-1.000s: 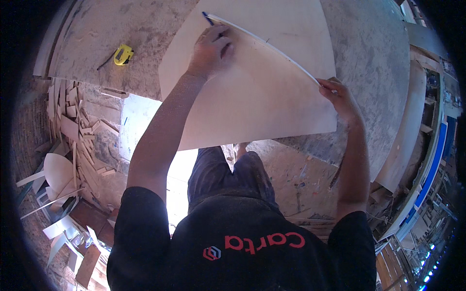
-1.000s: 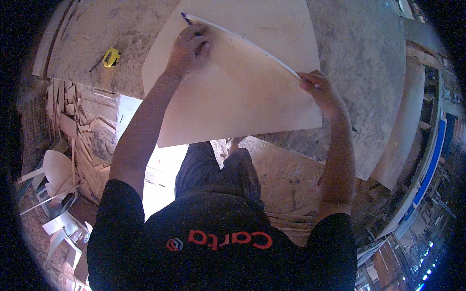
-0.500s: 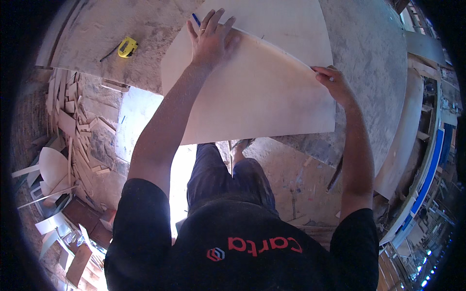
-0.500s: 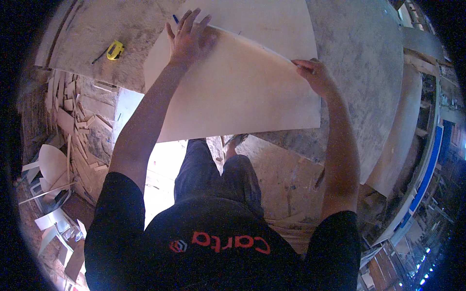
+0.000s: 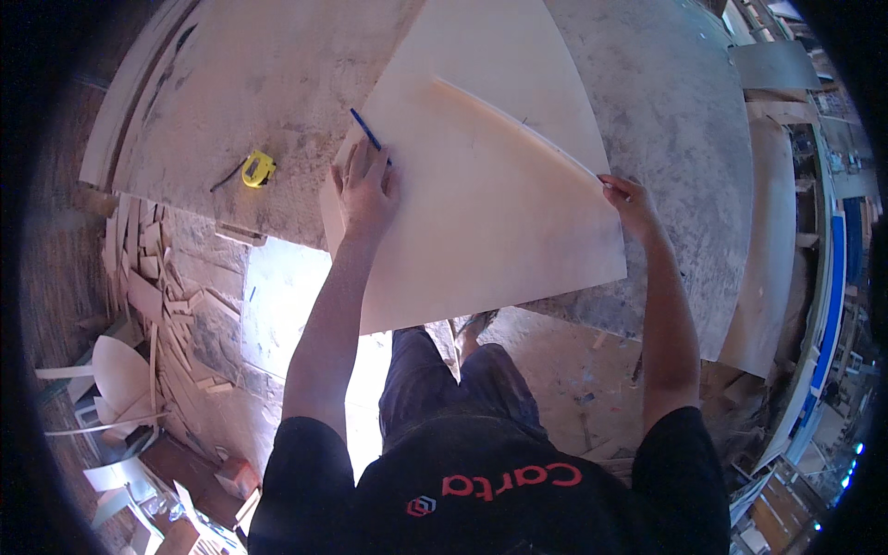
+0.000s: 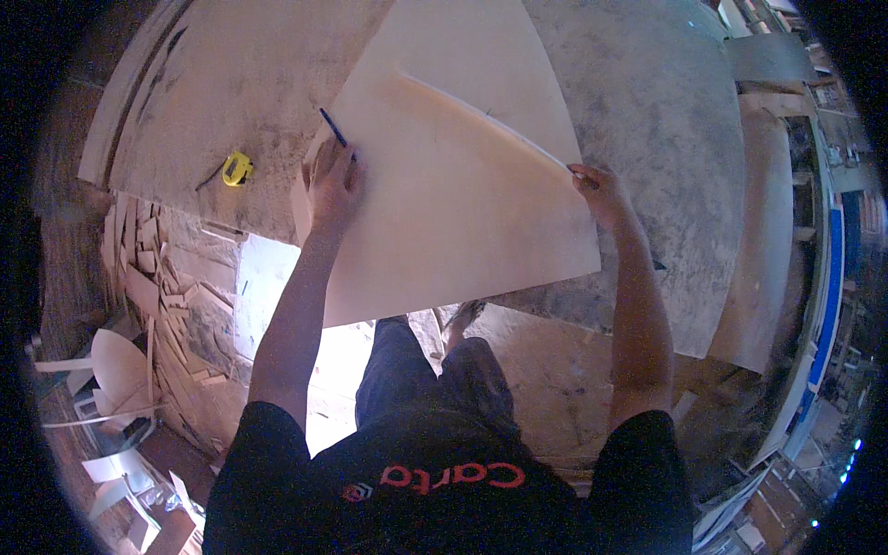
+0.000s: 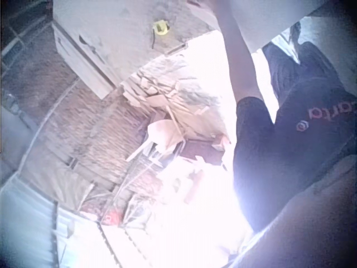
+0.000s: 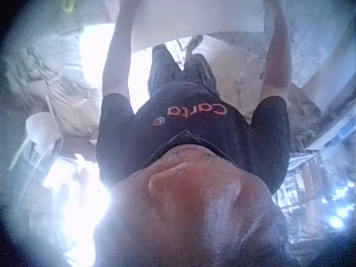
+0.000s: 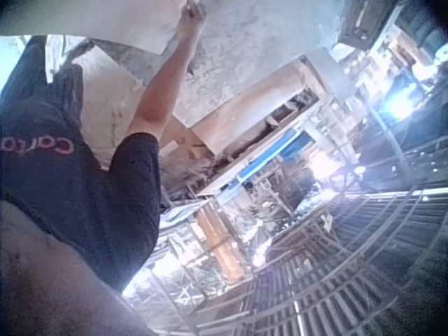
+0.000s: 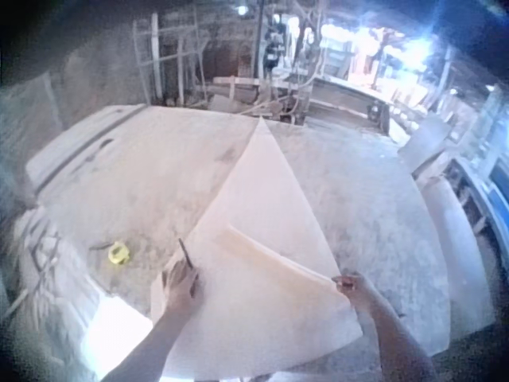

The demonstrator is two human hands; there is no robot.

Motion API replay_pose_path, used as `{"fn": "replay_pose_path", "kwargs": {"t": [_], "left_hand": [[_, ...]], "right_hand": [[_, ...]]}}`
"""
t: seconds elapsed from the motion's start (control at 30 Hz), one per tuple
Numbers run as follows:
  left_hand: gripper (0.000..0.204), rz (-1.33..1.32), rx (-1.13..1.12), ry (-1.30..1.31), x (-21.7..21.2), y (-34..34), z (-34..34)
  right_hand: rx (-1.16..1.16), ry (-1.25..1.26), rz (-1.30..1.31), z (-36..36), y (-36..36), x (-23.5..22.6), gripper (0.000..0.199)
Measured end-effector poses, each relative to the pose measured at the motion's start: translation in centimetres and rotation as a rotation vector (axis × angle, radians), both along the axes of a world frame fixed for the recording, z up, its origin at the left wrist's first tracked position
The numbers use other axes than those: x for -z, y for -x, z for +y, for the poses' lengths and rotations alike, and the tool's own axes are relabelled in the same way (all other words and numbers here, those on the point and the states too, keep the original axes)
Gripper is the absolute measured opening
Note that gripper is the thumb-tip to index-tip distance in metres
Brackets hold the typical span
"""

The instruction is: The person aligns a thin wooden strip along a curved edge of a large plywood panel, taps it with a hammer, and measures the panel with a tape measure. The person then lifts and repositions the panel on the workbench.

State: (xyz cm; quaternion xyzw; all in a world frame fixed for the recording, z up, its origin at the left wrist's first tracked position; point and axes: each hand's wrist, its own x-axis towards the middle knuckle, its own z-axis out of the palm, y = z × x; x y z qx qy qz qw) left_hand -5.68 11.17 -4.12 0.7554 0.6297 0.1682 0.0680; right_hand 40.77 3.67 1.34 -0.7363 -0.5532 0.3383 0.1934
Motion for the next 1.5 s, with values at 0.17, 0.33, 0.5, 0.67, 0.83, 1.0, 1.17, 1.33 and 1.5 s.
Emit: {"fn": "replay_pose_path", "kwargs": {"t": [0.17, 0.33, 0.5, 0.67, 0.83, 1.0, 1.17, 1.33, 1.5], "left_hand": [[0.036, -0.074, 0.035, -0.034, 0.1, 0.6, 0.4], [0.041, -0.162, -0.022, -0.207, 0.8, 0.6, 0.7], [0.05, -0.196, -0.15, -0.128, -0.2, 0.0, 0.6], [0.059, 0.063, -0.393, -0.14, -1.7, -1.1, -0.2], [0.051, 0.088, 0.042, -0.251, -2.4, -1.8, 0.9], [0.038, 0.091, 0.213, -0.095, -2.1, -3.3, 2.9], [0.033, 0.031, 0.199, -0.064, -1.3, -3.6, 3.5], [0.028, -0.081, 0.204, -0.13, -0.7, -3.5, 3.9], [0.026, -0.122, 0.189, -0.158, -0.2, -3.8, 3.9]], "right_hand": [[0.01, 0.02, 0.095, -0.8, 0.2, -0.1, 0.03], [-0.115, -0.096, -0.204, -0.6, 1.4, -0.2, 0.029], [-0.186, -0.108, -0.039, 0.0, 3.8, 0.1, 0.026], [-0.203, -0.096, -0.068, -0.2, 4.5, 0.0, 0.025], [-0.229, -0.074, -0.02, 0.4, 4.2, 0.0, 0.026], [-0.264, -0.099, -0.046, 0.7, 4.0, 0.0, 0.027], [-0.263, -0.089, -0.033, 1.0, 3.7, 0.1, 0.027], [-0.248, -0.076, -0.049, 1.5, 3.4, 0.2, 0.027], [-0.278, -0.068, -0.074, 1.6, 3.4, -0.1, 0.028]]}}
